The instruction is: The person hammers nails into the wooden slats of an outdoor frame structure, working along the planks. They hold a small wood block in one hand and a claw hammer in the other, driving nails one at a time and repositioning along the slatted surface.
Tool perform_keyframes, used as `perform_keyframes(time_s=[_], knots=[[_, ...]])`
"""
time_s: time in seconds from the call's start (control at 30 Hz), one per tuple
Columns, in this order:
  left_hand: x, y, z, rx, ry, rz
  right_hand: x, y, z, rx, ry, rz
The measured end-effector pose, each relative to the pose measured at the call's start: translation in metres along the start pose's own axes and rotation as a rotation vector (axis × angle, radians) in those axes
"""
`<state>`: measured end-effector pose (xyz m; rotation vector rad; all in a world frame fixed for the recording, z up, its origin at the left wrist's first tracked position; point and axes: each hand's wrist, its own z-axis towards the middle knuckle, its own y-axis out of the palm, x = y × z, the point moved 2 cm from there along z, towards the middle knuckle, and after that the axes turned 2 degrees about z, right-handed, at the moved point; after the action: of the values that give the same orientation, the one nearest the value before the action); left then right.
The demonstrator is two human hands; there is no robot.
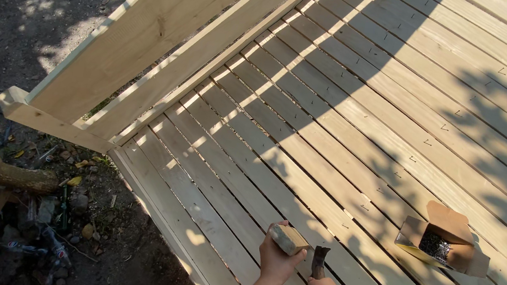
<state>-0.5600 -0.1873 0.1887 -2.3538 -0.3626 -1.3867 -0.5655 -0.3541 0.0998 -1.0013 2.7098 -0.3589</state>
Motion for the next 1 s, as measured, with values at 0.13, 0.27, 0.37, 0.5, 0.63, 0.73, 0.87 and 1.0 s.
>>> perform_keyframes(time_s=[0.13,0.27,0.37,0.5,0.63,0.73,0.87,1.0], knots=[[0.022,-0.005,-0.015,0.090,0.092,0.010,0.000,0.001,-0.001,0.064,-0.018,-0.081],[0.040,-0.010,-0.013,0.104,0.166,-0.012,-0.003,-0.001,-0.002,0.038,0.006,-0.008],[0.042,-0.013,-0.005,0.063,0.130,-0.016,-0.008,-0.003,-0.003,0.023,-0.007,-0.029],[0.036,-0.023,0.004,0.038,0.183,0.164,-0.013,-0.004,-0.005,0.068,-0.036,-0.216],[0.024,-0.037,0.010,0.003,0.040,0.091,-0.015,-0.007,-0.003,0.039,-0.041,-0.134],[0.018,-0.042,0.014,0.035,0.052,0.013,-0.015,-0.009,-0.001,0.006,-0.003,-0.051],[0.017,-0.034,0.024,0.033,0.062,0.089,-0.015,-0.005,-0.001,0.022,0.015,-0.034],[0.020,-0.030,0.040,-0.046,0.020,0.186,-0.020,0.003,-0.007,0.009,0.025,-0.078]])
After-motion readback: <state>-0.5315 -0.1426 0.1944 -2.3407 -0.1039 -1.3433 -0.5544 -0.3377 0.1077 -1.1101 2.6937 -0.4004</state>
